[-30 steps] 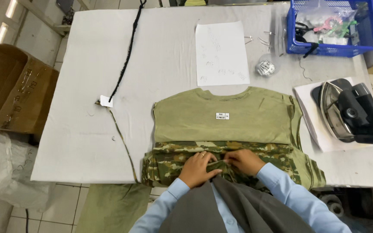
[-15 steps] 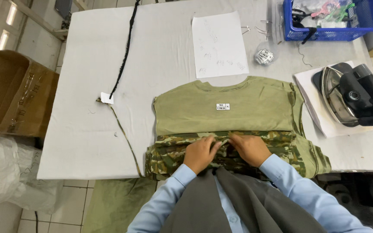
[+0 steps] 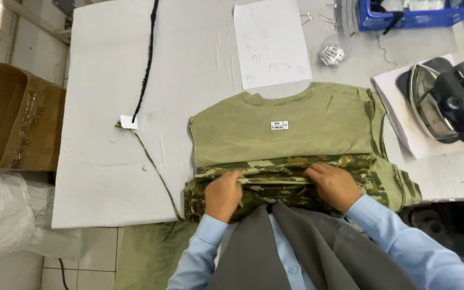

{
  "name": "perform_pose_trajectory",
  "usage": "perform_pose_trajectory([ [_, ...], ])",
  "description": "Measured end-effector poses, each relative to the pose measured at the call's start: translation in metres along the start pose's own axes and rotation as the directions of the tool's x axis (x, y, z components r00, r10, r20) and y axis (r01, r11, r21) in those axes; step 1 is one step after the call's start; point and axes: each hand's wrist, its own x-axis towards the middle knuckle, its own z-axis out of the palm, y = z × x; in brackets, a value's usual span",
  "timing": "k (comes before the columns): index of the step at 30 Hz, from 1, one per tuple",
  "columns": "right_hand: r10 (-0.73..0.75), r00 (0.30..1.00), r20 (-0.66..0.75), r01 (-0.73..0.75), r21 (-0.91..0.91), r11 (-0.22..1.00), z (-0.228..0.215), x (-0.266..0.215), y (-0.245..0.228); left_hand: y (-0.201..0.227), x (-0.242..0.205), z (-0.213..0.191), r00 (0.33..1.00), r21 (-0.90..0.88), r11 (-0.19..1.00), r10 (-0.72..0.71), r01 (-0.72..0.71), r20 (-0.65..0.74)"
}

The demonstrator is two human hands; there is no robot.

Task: The person irons a camouflage-patterned shirt on a white table. They repeatedly smooth the fabric with their hands, place a small white label on the chest area, and press it with an iron. The shirt is folded and adjusted multiple times during the process.

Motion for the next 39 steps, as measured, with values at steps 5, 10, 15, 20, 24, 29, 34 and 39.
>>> perform_pose_trajectory([
  [5, 0.427, 0.882, 0.197, -0.425, -0.055, 0.903, -0.084, -0.015, 0.022, -0.023, -0.016, -0.080, 0.968, -0.161, 0.966, -0.172, 0.202, 0.180],
  [10, 0.598, 0.643, 0.479, -0.761, 0.307, 0.572, -0.131, -0.011, 0.053, -0.034, 0.005, -0.095, 0.943, -0.474, 0.824, -0.329, 0.309, 0.042],
  [15, 0.623, 0.725, 0.295, -0.478, 0.866, 0.146, -0.146, 0.037, 0.094, -0.042, 0.079, -0.097, 0.885, -0.605, 0.794, -0.321, 0.057, -0.338],
  [20, 0.715, 0.696, -0.068, -0.258, 0.905, 0.338, -0.045, 0.087, 0.171, -0.059, 0.167, -0.067, 0.853, -0.517, 0.852, -0.329, 0.083, -0.406],
  [24, 0.769, 0.638, -0.037, -0.597, 0.607, 0.525, -0.026, 0.104, 0.160, -0.056, 0.186, -0.053, 0.890, -0.301, 0.914, -0.358, 0.273, -0.281],
  [29, 0.537, 0.676, -0.504, -0.407, 0.352, 0.843, -0.036, 0.102, 0.161, -0.058, 0.187, -0.043, 0.789, -0.236, 0.961, -0.258, 0.147, -0.557],
  [34, 0.633, 0.697, -0.337, -0.552, 0.312, 0.773, -0.027, 0.107, 0.157, -0.043, 0.187, -0.054, 0.872, -0.189, 0.955, -0.287, 0.228, -0.396],
  [39, 0.731, 0.677, -0.088, -0.661, 0.363, 0.657, -0.048, 0.081, 0.120, -0.041, 0.146, -0.071, 0.860, -0.391, 0.856, -0.449, 0.338, -0.240],
])
